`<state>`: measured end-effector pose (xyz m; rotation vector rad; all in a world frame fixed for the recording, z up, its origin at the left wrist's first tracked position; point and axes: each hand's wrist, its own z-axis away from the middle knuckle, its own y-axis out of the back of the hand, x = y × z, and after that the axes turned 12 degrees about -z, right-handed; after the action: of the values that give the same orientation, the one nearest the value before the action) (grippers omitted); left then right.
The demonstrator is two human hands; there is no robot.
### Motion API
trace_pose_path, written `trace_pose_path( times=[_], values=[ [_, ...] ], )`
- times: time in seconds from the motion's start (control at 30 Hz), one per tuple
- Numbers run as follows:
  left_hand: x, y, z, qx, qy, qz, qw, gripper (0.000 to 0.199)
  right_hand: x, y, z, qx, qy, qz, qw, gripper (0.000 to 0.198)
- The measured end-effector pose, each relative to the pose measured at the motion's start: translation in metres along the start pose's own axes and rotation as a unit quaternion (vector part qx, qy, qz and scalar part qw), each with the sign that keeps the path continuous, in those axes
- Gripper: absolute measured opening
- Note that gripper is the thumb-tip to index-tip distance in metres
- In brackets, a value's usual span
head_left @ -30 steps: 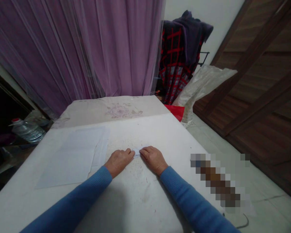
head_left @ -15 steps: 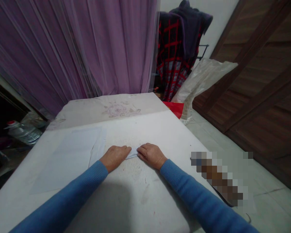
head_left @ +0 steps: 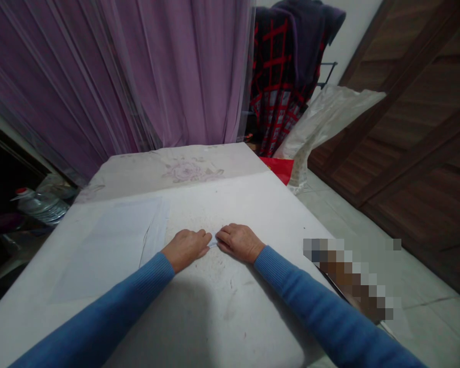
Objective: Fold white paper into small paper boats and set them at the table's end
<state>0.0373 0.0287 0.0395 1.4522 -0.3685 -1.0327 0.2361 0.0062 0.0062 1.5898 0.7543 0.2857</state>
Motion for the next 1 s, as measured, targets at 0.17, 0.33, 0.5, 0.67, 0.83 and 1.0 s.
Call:
trace_pose_path(
  times=[0.17, 0.33, 0.5, 0.67, 0.83, 1.0],
  values=[
    [0.005, 0.004, -0.003, -0.014, 0.005, -0.015, 1.000, 0.015, 0.000, 0.003, -0.003, -0.031, 0.018, 0.029, 0.999, 0.020],
    [0.006, 0.004, -0.005, -0.020, 0.023, 0.001, 1.000, 0.016, 0.000, 0.002, -0.005, -0.032, 0.011, 0.021, 0.999, 0.020],
    [-0.005, 0.002, -0.008, -0.014, 0.022, 0.034, 0.999, 0.014, -0.001, 0.003, -0.007, -0.039, -0.015, 0.012, 0.999, 0.023],
    [-0.017, -0.002, -0.014, -0.011, 0.010, 0.047, 0.999, 0.016, -0.001, 0.011, -0.013, -0.057, -0.014, 0.015, 0.998, 0.022],
    [-0.020, -0.001, -0.015, -0.011, 0.002, 0.049, 0.999, 0.019, -0.004, 0.009, -0.020, -0.081, -0.005, 0.039, 0.996, 0.022],
    [-0.006, 0.006, -0.011, -0.009, 0.021, 0.021, 1.000, 0.020, -0.009, 0.001, -0.021, -0.062, 0.012, 0.047, 0.997, 0.023]
  ],
)
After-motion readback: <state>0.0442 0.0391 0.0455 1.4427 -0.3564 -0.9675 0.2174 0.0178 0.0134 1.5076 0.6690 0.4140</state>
